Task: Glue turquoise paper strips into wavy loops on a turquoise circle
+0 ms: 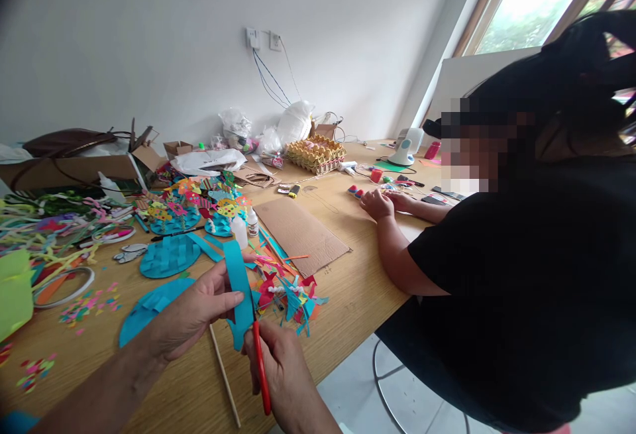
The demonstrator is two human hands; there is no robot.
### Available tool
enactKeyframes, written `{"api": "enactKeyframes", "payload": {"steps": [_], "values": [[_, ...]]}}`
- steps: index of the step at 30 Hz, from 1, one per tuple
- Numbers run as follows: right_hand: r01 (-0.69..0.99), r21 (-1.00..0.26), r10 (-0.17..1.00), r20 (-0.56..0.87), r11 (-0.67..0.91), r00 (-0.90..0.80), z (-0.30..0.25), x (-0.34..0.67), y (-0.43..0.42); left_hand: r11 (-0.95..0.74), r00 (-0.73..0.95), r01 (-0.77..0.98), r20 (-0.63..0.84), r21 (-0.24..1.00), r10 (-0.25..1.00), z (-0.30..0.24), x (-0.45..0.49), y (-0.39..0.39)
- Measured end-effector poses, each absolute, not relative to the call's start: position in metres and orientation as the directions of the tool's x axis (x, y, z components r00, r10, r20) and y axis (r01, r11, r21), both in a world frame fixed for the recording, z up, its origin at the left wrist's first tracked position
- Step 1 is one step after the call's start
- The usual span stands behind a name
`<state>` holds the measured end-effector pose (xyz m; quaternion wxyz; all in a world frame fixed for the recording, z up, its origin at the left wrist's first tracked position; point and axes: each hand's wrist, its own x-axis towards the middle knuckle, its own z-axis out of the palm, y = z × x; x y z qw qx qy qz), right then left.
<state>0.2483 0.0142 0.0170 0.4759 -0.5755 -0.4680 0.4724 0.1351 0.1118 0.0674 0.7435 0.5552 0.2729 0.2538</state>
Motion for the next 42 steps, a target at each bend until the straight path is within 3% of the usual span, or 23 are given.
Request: {"api": "enactKeyframes", "payload": {"steps": [23, 42], "values": [[0.095, -0.993, 0.997, -0.072, -0.076, 0.037, 0.024, 0.249, 0.012, 0.309, 0.733, -0.107, -0.136, 0.945, 0.667, 0.07, 0.13, 0.113], [0.048, -0.99, 0.987, -0.127, -0.132, 0.101, 0.017, 0.247, 0.013, 0.278, 0.726, -0.072, -0.141, 0.958, 0.673, 0.073, 0.136, 0.108]]}}
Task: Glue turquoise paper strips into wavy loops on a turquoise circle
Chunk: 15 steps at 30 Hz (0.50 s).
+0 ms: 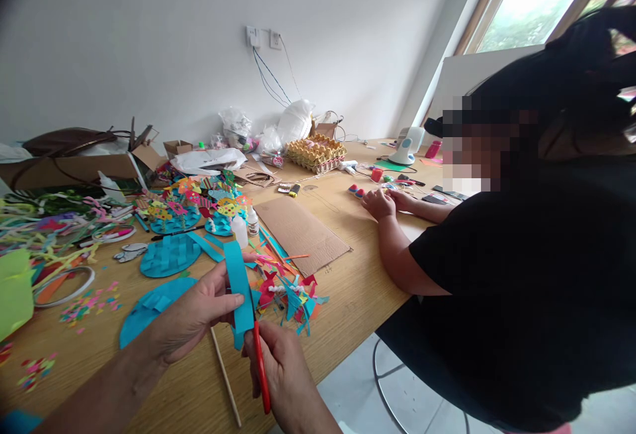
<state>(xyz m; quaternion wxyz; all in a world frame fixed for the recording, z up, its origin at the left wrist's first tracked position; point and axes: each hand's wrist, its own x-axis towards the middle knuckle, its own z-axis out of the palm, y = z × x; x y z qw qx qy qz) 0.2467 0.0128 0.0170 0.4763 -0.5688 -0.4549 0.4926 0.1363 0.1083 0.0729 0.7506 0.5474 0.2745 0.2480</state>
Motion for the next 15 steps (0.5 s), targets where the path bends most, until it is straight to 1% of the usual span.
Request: {"api": "enactKeyframes", "payload": {"steps": [5, 10, 15], "values": [[0.058, -0.992, 0.986, -0.106, -0.114, 0.126, 0.0112, 0.2475, 0.0129, 0.274, 0.733, -0.069, -0.138, 0.959, 0.666, 0.071, 0.1344, 0.1088], [0.094, -0.993, 0.995, -0.064, -0.071, 0.075, 0.0158, 0.2496, 0.0138, 0.288, 0.74, -0.09, -0.129, 0.953, 0.66, 0.07, 0.1339, 0.1087], [0.072, -0.995, 0.997, -0.06, -0.063, 0.043, 0.0196, 0.2503, 0.013, 0.292, 0.754, -0.098, -0.121, 0.951, 0.645, 0.0702, 0.1344, 0.1078]]}}
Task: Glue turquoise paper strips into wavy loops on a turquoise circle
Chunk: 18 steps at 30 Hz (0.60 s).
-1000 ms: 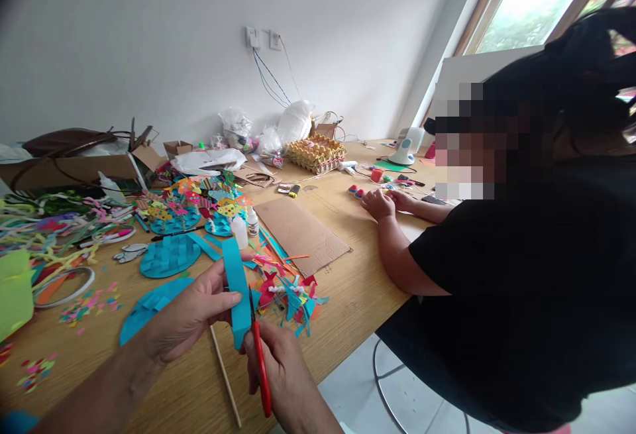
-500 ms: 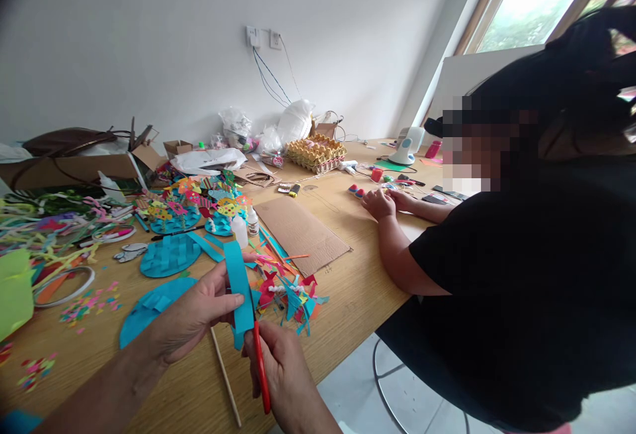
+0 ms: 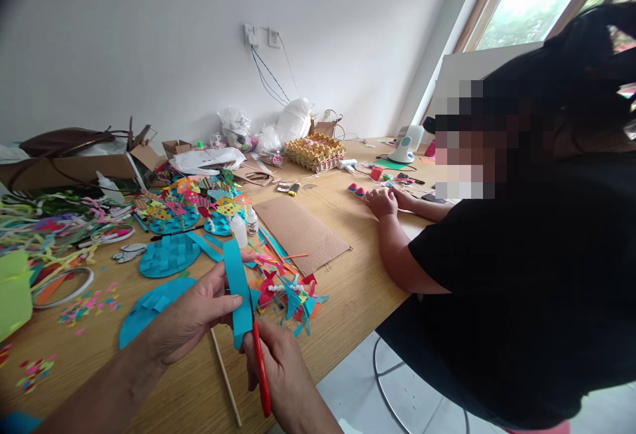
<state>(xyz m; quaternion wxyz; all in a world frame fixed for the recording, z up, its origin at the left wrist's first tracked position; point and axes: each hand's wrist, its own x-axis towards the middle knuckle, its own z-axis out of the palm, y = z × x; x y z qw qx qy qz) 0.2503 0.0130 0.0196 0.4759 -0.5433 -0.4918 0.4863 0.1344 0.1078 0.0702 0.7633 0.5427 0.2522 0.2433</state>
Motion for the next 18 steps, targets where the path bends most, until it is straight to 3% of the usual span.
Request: {"api": "enactKeyframes", "payload": {"steps": [9, 18], "values": [[0.02, -0.993, 0.989, -0.116, -0.119, 0.09, 0.019, 0.249, 0.012, 0.288, 0.751, -0.082, -0.131, 0.954, 0.647, 0.07, 0.135, 0.107], [0.045, -0.995, 0.99, -0.085, -0.09, 0.109, 0.01, 0.249, 0.012, 0.275, 0.751, -0.095, -0.113, 0.957, 0.65, 0.068, 0.134, 0.108]]}}
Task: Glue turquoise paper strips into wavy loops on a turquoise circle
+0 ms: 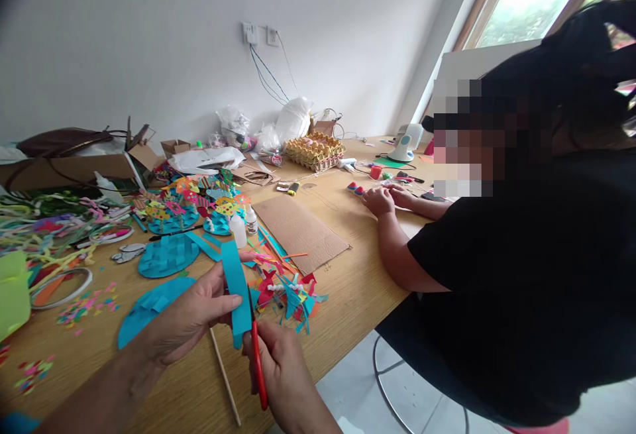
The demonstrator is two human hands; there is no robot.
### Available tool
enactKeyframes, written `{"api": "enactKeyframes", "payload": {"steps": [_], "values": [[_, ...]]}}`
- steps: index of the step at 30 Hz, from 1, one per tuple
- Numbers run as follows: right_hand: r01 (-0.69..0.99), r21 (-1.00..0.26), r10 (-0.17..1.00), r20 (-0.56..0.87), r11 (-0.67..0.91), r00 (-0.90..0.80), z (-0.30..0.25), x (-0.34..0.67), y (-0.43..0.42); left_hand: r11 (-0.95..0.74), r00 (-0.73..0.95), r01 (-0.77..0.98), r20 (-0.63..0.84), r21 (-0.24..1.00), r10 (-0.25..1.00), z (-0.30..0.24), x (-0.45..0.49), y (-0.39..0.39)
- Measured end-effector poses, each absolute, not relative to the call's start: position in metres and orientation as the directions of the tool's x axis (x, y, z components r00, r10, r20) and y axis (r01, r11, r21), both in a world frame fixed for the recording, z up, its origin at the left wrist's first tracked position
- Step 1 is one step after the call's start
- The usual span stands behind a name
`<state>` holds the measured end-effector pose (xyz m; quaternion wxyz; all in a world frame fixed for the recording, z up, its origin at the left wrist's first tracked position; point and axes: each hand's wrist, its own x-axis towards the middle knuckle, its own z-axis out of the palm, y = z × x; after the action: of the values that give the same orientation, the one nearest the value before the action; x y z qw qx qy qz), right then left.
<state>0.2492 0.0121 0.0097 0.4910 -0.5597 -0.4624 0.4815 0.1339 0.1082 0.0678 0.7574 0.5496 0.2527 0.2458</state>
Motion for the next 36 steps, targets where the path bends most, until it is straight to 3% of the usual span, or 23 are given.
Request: {"api": "enactKeyframes", "payload": {"steps": [8, 23, 29, 36], "values": [[0.065, -0.997, 0.997, -0.048, -0.052, 0.059, 0.019, 0.251, 0.012, 0.279, 0.764, -0.075, -0.125, 0.957, 0.633, 0.065, 0.135, 0.106], [0.008, -0.998, 0.986, -0.066, -0.068, 0.15, 0.015, 0.249, 0.013, 0.287, 0.736, -0.069, -0.145, 0.955, 0.661, 0.067, 0.134, 0.103], [-0.216, -0.976, 0.974, -0.017, 0.034, 0.227, 0.017, 0.253, 0.02, 0.212, 0.699, -0.056, -0.114, 0.976, 0.706, 0.065, 0.135, 0.102], [-0.293, -0.954, 0.976, -0.116, -0.058, 0.184, 0.02, 0.249, 0.024, 0.145, 0.633, -0.128, -0.031, 0.981, 0.774, 0.063, 0.135, 0.104]]}}
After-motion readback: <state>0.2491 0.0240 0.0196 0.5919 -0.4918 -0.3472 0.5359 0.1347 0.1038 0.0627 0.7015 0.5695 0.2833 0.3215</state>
